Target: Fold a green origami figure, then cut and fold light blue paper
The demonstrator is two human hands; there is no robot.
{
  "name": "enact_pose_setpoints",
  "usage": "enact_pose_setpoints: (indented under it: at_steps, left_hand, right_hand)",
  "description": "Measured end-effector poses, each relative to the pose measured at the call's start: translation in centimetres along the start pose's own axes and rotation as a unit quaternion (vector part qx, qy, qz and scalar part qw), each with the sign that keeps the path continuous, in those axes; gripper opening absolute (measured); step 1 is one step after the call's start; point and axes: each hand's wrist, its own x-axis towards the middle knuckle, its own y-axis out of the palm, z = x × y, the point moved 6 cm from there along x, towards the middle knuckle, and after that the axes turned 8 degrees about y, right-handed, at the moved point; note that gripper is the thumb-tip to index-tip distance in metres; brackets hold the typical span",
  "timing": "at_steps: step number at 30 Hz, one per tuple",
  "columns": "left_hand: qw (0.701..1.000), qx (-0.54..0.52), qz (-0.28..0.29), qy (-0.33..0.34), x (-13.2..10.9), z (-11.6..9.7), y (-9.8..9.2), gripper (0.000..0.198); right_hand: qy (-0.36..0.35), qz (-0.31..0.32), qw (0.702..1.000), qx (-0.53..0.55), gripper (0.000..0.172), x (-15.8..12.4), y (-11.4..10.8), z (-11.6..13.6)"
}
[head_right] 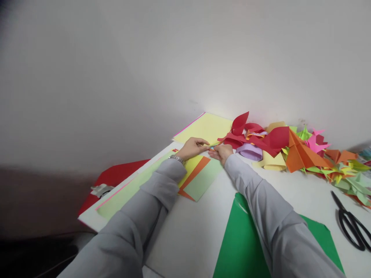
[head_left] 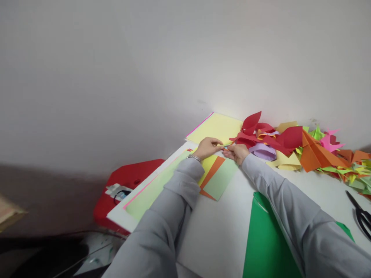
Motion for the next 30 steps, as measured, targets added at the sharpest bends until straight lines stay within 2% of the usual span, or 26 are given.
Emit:
enact_pose_setpoints:
  at_steps: [8,17,23,30]
  left_hand:
    - [1.000,-0.008,-0.007,-0.005,-0.11,-0.53,-0.18,0.036]
    - [0.996,-0.063,-0.039,-0.052,-0.31,-0.99,-0.35,0.037]
    - [0.990,-0.092,-0.065,-0.080,-0.17,-0.53,-0.24,0.040]
    - [0.990,-0.090,-0.079,-0.071,-0.19,-0.39,-0.11,0.043]
  right_hand:
    - [0.006,0.010,1.000,0.004,0.008,-0.09,0.17,-0.10]
    - [-0.018,0.019,1.000,0.015,0.016,-0.12,-0.07,-0.23]
    - [-0.025,0.020,0.999,0.022,0.020,-0.28,-0.13,-0.27]
    - [-0.029,0.021,0.999,0.028,0.019,-0.15,-0.30,-0.32]
